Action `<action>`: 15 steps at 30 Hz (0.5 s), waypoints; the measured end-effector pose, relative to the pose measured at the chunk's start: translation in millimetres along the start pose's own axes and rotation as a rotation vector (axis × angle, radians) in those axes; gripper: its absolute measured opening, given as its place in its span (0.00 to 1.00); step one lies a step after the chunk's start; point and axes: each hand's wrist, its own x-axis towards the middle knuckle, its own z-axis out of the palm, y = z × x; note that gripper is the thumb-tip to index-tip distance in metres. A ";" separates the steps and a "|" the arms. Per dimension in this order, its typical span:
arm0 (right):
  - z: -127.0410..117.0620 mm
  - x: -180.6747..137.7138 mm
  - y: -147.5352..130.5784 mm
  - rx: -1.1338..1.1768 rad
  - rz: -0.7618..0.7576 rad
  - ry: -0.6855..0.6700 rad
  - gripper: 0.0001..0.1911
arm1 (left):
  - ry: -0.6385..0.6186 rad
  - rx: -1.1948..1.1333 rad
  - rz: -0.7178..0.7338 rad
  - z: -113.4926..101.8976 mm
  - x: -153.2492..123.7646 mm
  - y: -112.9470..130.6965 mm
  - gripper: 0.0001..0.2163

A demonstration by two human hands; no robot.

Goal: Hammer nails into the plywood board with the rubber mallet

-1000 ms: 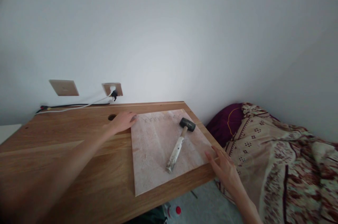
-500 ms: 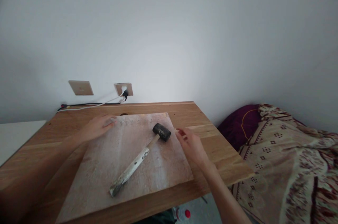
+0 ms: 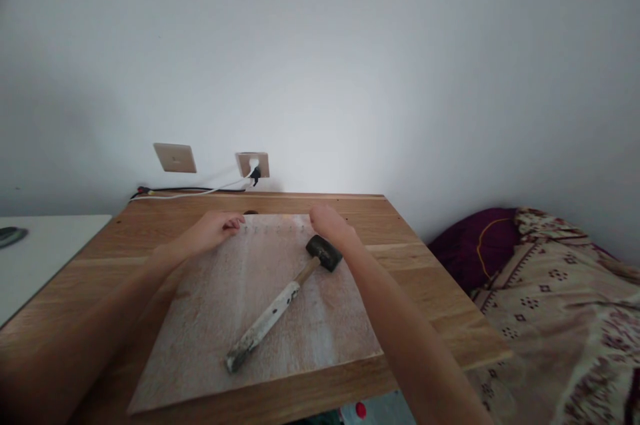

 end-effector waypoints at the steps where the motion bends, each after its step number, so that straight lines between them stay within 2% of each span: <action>1: -2.3 -2.0 0.5 0.003 -0.005 0.014 0.16 | 0.032 -0.017 -0.018 -0.7 0.5 -0.5 0.10; 4: -8.7 -6.6 -1.1 0.033 -0.038 0.013 0.11 | 0.119 -0.045 -0.054 -2.1 2.3 -1.4 0.11; 8: -4.0 -3.8 -11.0 0.077 -0.083 -0.068 0.07 | 0.034 -0.011 -0.022 1.4 4.2 0.8 0.09; 12: 7.5 5.4 -18.4 0.144 -0.096 -0.080 0.15 | -0.020 0.040 0.021 4.8 5.1 10.9 0.07; 13: 8.8 6.9 -18.4 0.178 -0.099 -0.069 0.14 | -0.024 0.047 0.020 4.8 5.6 13.6 0.07; 15: 8.9 8.0 -16.6 0.272 -0.108 -0.028 0.04 | -0.025 0.043 -0.003 4.6 7.0 17.0 0.05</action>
